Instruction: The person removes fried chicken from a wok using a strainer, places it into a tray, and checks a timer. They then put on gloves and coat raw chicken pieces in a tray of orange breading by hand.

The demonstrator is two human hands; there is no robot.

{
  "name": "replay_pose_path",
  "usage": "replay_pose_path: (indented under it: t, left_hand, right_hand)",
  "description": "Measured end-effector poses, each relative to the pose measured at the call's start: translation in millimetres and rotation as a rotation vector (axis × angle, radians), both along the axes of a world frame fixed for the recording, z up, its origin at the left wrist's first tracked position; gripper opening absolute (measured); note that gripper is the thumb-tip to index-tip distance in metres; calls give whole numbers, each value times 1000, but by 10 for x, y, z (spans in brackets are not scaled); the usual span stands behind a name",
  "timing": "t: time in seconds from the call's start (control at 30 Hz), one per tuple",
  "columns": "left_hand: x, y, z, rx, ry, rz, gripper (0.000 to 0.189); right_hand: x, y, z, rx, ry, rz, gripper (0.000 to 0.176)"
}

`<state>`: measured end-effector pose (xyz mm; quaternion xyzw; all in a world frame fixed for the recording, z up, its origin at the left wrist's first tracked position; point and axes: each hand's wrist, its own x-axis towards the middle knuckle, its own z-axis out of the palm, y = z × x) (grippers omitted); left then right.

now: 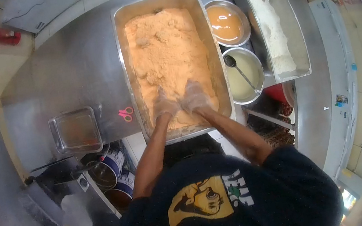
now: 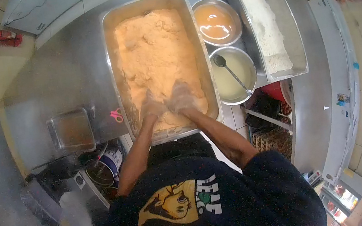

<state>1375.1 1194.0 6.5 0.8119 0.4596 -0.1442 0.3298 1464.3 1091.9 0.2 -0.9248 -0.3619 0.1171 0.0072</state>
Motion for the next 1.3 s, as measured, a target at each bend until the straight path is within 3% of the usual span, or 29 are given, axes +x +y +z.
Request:
replay_pose_path:
  t: [0.03,0.07,0.1,0.17,0.23,0.27,0.33,0.37,0.43,0.47,0.53,0.57,0.6,0.63,0.7,0.77,0.83,0.87,0.9,0.93,0.97,1.0,1.07,1.1,1.13,1.17,1.23,1.3]
  left_hand:
    - [31,33,7,-96,-92,95,110]
    - [65,133,23,-93,-108,82,110]
    - [11,289,55,-453,-182,92,106]
    - [-80,470,247,-808,-243,116,103]
    - [-3,654,816,-327,96,-341,92]
    - [96,687,950,-153,73,-259,91]
    - [375,660,1159,158,110,-215,97]
    - [565,699,1182,304,157,-250,104]
    - [859,938,384,299,215,-389,110]
    - [848,902,126,301,212,-396,110]
    - [934,914,-69,661,151,-465,109]
    - [868,891,-72,653,156,-477,109]
    - [822,897,141,309,76,-353,105]
    - [835,928,317,-21,-16,-219,100]
    - [748,880,517,2,80,-304,98]
    - [661,884,609,75,203,-408,98]
    - [555,760,424,108,237,-305,104]
    - [523,630,194,96,235,-180,106]
    - [498,512,-136,234,269,-411,100]
    - [582,512,-127,268,226,-393,92]
    - [667,512,-106,302,183,-377,83]
    - [750,510,-81,335,140,-361,75]
    - [829,646,597,-85,-222,-261,88]
    - [760,742,414,-117,-322,-273,94]
    - [675,866,188,-162,-415,-285,100]
    - [657,928,429,-110,-224,-394,100]
    - [687,1237,-551,-210,30,-565,96]
    - [632,859,1147,23,215,-521,100]
  right_hand:
    - [108,132,-92,11,407,-115,75]
    - [260,175,-142,29,606,-165,77]
    - [408,205,-228,37,796,-233,79]
    - [558,226,247,-144,827,-55,83]
    - [698,292,871,-304,727,26,90]
    - [759,341,1050,-312,623,28,94]
    - [789,232,800,125,128,49,96]
    - [813,394,850,16,196,9,86]
    - [822,853,634,-89,263,-37,77]
    - [811,999,253,-183,189,13,72]
    - [1043,1137,78,-265,100,55,67]
    - [1074,1050,83,-156,378,15,62]
    - [1112,970,112,-38,646,-20,58]
    - [1207,902,181,-32,636,-15,58]
    - [1283,668,317,-83,545,234,48]
    - [1254,558,676,-139,481,201,47]
    - [1129,331,435,-159,329,294,59]
    - [943,347,499,-205,292,252,73]
    - [755,368,581,-252,256,210,90]
    - [567,388,665,-302,222,169,108]
    - [596,474,369,-337,217,223,126]
    - [579,542,614,-289,298,136,129]
    - [725,453,431,-23,456,44,117]
    - [868,384,6,145,488,98,92]
    - [1039,373,-155,175,593,138,84]
    - [1246,369,-37,119,685,194,77]
    - [1427,311,151,30,736,277,63]
    - [1374,292,132,14,499,306,52]
